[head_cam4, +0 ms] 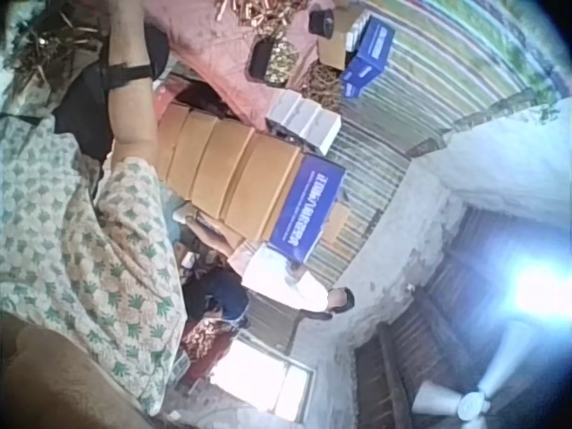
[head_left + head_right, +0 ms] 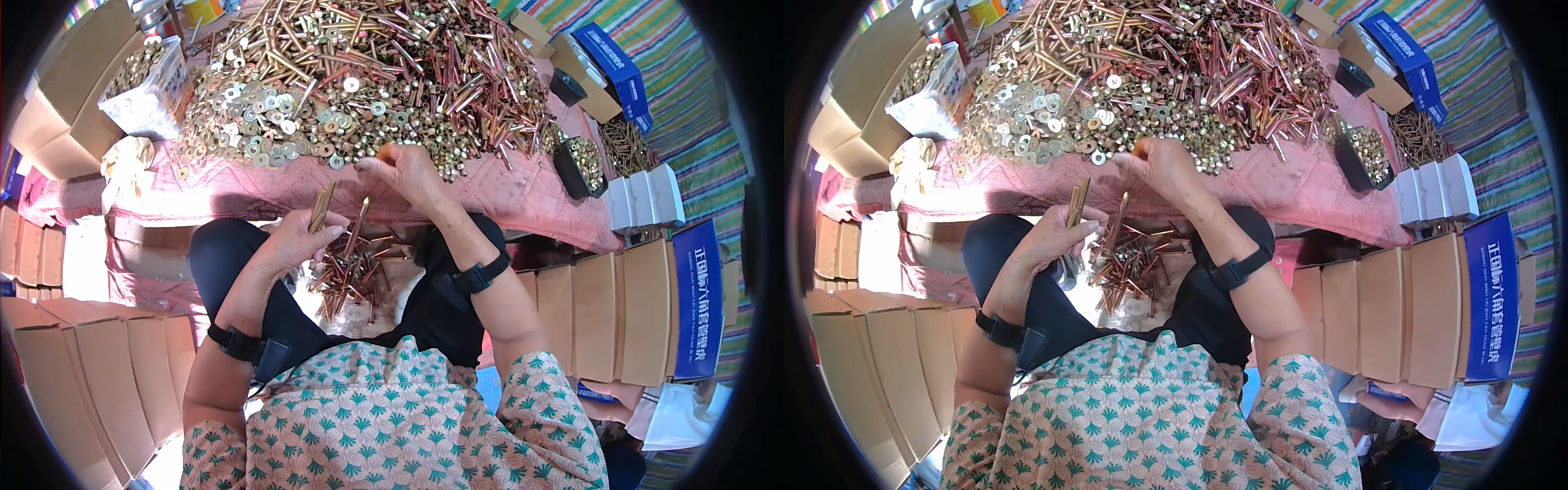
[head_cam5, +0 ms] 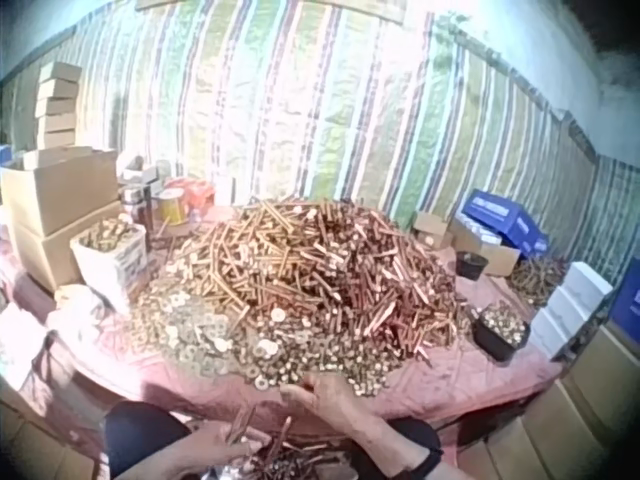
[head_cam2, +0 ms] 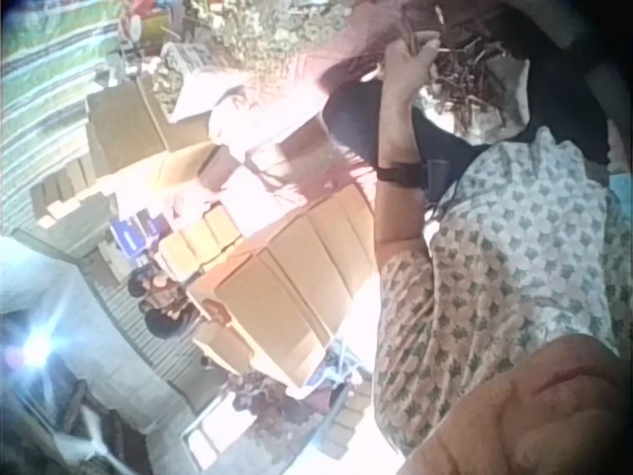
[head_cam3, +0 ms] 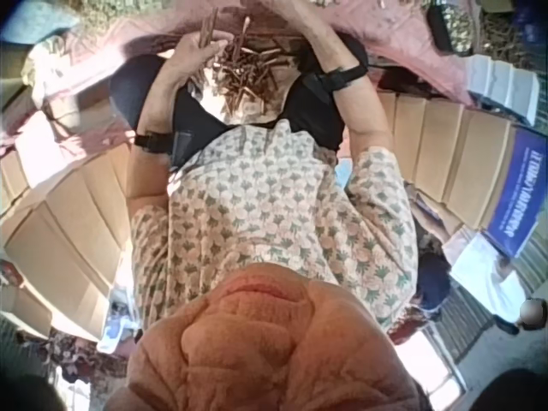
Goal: Picking and threading washers onto screws from a large pile of metal hardware.
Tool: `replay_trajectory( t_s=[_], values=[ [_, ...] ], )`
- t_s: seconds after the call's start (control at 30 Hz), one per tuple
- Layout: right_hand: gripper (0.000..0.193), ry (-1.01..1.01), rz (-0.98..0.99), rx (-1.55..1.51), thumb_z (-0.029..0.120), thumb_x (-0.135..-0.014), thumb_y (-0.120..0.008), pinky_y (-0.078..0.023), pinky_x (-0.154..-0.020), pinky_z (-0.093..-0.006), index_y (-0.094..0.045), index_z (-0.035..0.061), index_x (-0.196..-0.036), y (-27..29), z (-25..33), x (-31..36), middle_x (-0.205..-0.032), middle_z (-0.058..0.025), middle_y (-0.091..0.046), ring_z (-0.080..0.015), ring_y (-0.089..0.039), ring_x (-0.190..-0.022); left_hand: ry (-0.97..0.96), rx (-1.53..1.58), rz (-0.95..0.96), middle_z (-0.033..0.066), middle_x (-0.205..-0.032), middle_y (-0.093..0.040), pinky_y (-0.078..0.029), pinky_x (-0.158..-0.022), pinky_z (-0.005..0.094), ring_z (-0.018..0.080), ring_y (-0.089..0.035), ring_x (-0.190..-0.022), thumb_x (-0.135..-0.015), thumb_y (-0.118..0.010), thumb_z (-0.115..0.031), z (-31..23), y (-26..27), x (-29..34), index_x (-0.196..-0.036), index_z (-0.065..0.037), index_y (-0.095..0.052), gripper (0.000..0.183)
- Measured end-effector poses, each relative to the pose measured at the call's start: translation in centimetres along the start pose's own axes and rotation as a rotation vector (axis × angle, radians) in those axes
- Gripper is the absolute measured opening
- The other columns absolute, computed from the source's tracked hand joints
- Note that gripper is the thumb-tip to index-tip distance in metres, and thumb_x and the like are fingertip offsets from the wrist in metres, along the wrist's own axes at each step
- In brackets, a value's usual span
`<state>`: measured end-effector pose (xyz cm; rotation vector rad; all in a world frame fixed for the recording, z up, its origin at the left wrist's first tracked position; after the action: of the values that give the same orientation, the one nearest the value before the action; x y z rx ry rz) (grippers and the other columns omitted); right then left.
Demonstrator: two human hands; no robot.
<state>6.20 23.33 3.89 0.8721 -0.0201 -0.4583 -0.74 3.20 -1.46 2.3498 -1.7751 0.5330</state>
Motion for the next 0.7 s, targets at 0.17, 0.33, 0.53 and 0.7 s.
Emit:
replay_trajectory(
  t_s=[0.17,0.33,0.53,0.7],
  values=[
    [0.011,0.168,-0.25,0.217,0.013,-0.079,-0.068,-0.05,-0.071,-0.0408,-0.069,0.0067,-0.088,0.8,0.1,-2.7,-0.086,-0.0112,-0.063,-0.0309,-0.063,-0.083,-0.066,0.128,-0.154,0.0007,-0.072,-0.058,-0.038,-0.048,0.0181,0.0044,-0.048,-0.054,-0.093,-0.059,-0.018,-0.4,1.1,-0.4,-0.118,0.001,-0.052,0.033],
    [0.009,0.26,-0.255,0.373,0.008,-0.08,-0.062,-0.05,-0.069,-0.0418,-0.069,0.0079,-0.086,-0.3,1.1,-4.5,-0.082,-0.0097,-0.06,-0.0306,-0.062,-0.079,-0.114,0.066,-0.183,0.0016,-0.077,-0.057,-0.038,-0.05,0.018,0.0052,-0.048,-0.057,-0.094,-0.054,-0.014,0.1,1.6,-0.7,-0.131,0.001,-0.041,0.042],
    [0.015,0.361,-0.15,0.458,0.005,-0.076,-0.061,-0.051,-0.069,-0.0404,-0.069,0.0094,-0.088,-1.9,1.8,-5.1,-0.082,-0.0087,-0.058,-0.0298,-0.062,-0.082,-0.117,0.147,-0.217,0.0024,-0.081,-0.057,-0.037,-0.05,0.0183,0.0063,-0.049,-0.061,-0.092,-0.048,-0.009,-1.2,1.4,-0.7,-0.138,0.0,-0.034,0.049],
    [0.015,0.574,-0.097,0.597,0.006,-0.073,-0.058,-0.05,-0.065,-0.0393,-0.069,0.0102,-0.082,-2.3,2.9,-5.4,-0.08,-0.0088,-0.057,-0.0277,-0.061,-0.079,-0.136,0.247,-0.219,0.0043,-0.085,-0.058,-0.043,-0.054,0.0208,0.0086,-0.052,-0.063,-0.091,-0.05,-0.007,-1.2,1.3,-1.1,-0.133,-0.003,-0.037,0.044]
  ],
)
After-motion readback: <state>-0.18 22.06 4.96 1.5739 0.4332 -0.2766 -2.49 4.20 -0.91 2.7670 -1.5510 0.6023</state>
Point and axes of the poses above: each hand's wrist, its own x-axis away from the middle knuckle, its own y-axis out of the back of the hand, z = x × y, the point moved 4 cm from there along -x, towards the middle knuckle
